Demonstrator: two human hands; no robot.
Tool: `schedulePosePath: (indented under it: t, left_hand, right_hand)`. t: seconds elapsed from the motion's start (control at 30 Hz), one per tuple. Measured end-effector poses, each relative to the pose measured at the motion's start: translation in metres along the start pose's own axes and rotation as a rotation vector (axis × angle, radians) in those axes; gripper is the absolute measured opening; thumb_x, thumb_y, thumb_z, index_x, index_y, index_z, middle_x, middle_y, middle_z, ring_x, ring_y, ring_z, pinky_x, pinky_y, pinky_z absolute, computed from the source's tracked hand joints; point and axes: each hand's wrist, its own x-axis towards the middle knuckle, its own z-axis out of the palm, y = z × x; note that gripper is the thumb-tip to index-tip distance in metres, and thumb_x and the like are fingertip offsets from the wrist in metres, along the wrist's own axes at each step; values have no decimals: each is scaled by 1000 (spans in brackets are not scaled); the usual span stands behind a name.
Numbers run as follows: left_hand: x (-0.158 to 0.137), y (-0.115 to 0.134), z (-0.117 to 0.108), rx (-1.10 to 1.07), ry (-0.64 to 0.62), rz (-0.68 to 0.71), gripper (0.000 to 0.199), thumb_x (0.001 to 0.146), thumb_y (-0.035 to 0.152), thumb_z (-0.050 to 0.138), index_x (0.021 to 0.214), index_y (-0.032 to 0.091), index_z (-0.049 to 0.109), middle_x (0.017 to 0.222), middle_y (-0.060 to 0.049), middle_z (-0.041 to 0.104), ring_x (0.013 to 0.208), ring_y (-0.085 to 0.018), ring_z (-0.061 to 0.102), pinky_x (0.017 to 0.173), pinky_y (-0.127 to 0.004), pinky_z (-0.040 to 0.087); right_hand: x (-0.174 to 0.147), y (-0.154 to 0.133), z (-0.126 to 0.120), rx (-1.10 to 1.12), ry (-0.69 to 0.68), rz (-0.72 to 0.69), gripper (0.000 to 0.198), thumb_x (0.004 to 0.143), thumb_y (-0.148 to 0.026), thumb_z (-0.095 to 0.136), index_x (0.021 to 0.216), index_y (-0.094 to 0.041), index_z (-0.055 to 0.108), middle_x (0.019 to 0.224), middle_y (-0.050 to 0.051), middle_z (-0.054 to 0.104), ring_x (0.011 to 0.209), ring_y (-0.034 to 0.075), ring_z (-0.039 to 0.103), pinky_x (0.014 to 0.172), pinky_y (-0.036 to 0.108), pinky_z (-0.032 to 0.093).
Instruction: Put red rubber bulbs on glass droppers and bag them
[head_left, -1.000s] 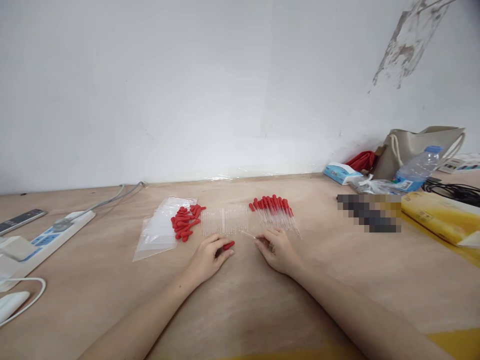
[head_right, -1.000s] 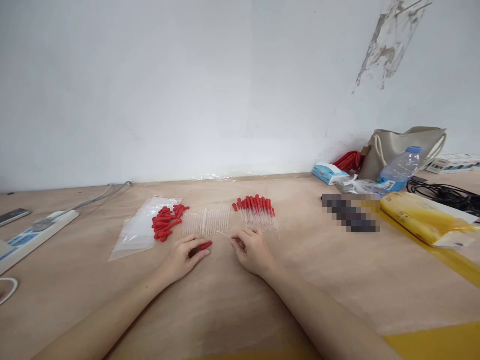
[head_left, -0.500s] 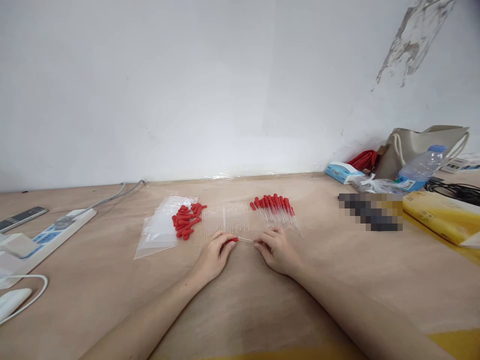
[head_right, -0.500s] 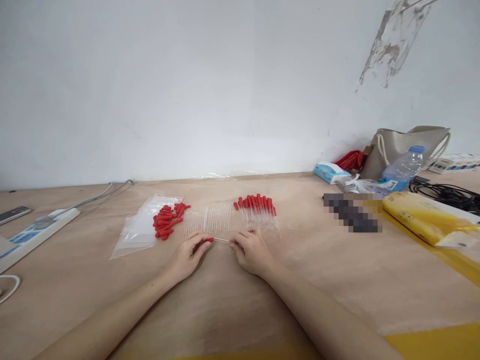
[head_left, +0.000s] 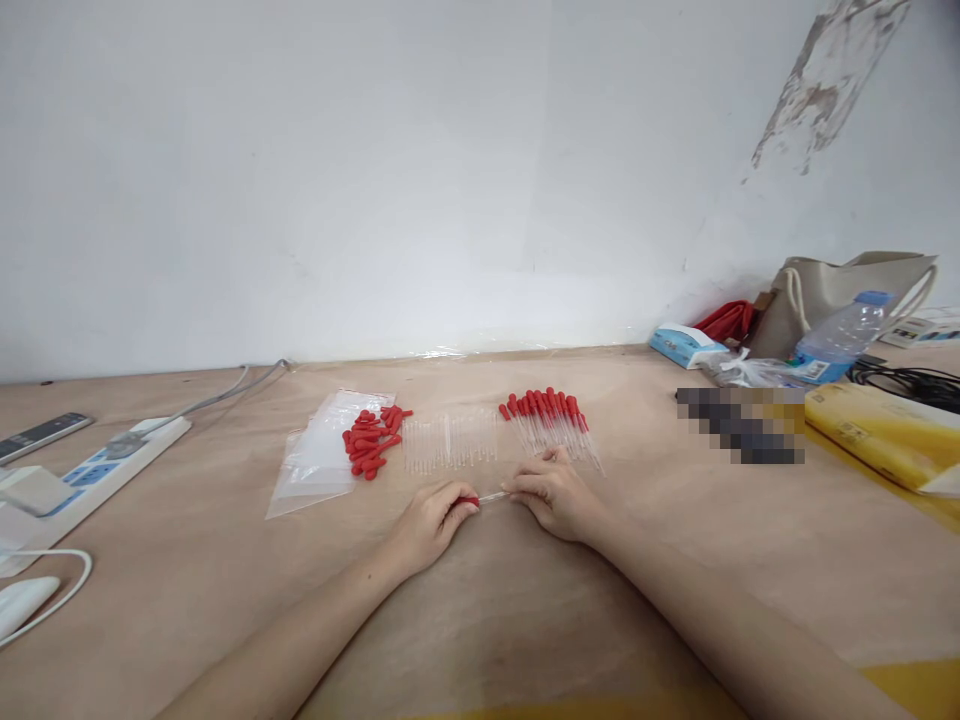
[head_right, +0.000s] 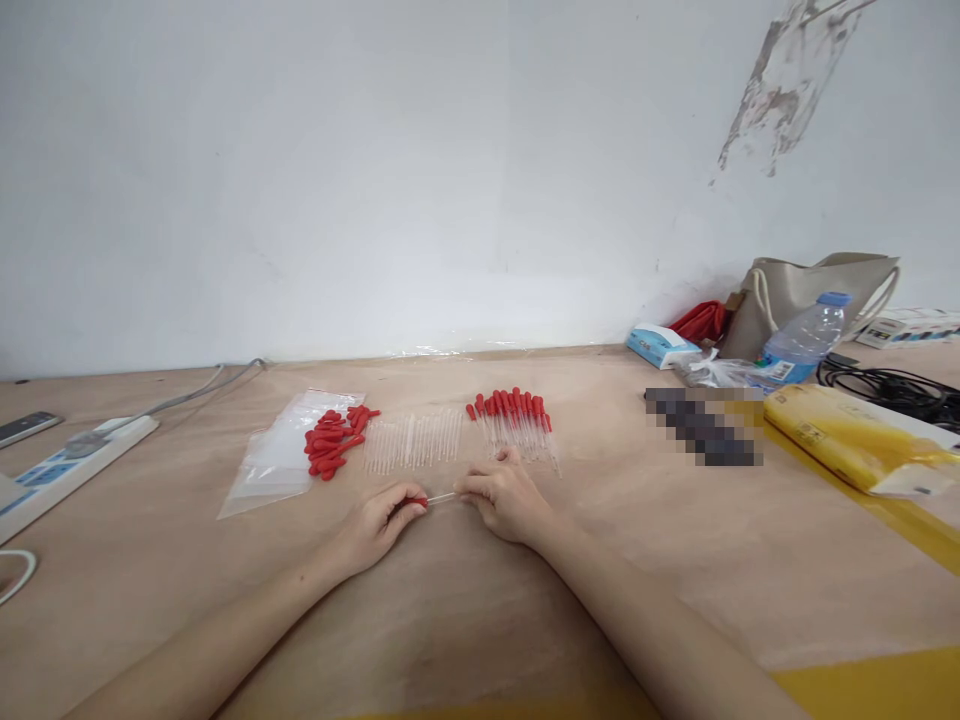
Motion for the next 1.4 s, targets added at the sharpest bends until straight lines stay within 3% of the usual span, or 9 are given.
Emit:
schedulePosePath:
  t: [0.3,0.6,0.83,0.93,1.07,1.2,1.4]
  left_hand:
    - [-1,-1,1,76,10,94,18,89,27,38,89,18,54,82,-4,58,74,-14,54,69,-27,43]
    - [1,-2,1,66,54,137,19,89,27,37,89,18,54,80,-4,58,74,-14,53,69,-27,43]
    - [4,-6,-2,62,76,30,16,87,29,42,84,20,55,78,-2,59,73,-14,55,67,-27,43]
    - [3,-7,-3,88,122,-11,18,84,30,47,99,21,53,90,-3,59,79,-16,55,69,-28,45]
    - [1,-7,-3,140,160,-36,38,82,28,50,118,22,42,108,-7,53,85,-18,54,73,-31,46]
    - [2,-6,-2,142,110,-5,27,83,25,47,110,22,49,105,-6,54,91,-19,53,78,-32,44]
    - [4,-7,-3,151,61,26,14,85,22,43,90,19,56,89,-5,56,84,-17,53,76,-31,43]
  right_hand:
    - [0,-12,0,-145,75,-53,20,82,-17,43,78,-19,62,66,-1,58,58,9,44,68,30,21]
    - [5,-21,9,-110,30,36,24,84,-19,38,72,-17,58,63,0,60,54,10,42,66,29,20]
    - [17,-26,1,-170,-36,27,20,83,-20,43,68,-18,57,67,1,63,61,11,47,71,31,21]
    - [21,-24,-10,-233,-105,31,18,79,-21,48,66,-19,61,67,3,65,67,15,51,73,33,23]
    - [29,-4,-25,-187,-54,388,23,78,-25,49,60,-20,62,59,2,63,58,14,52,64,29,27]
    - [44,22,-25,-143,97,744,27,75,-29,48,51,-19,55,53,0,59,54,14,52,59,27,29]
    - [63,38,-1,-255,136,911,28,75,-33,45,54,-18,56,59,3,61,62,17,55,72,34,28]
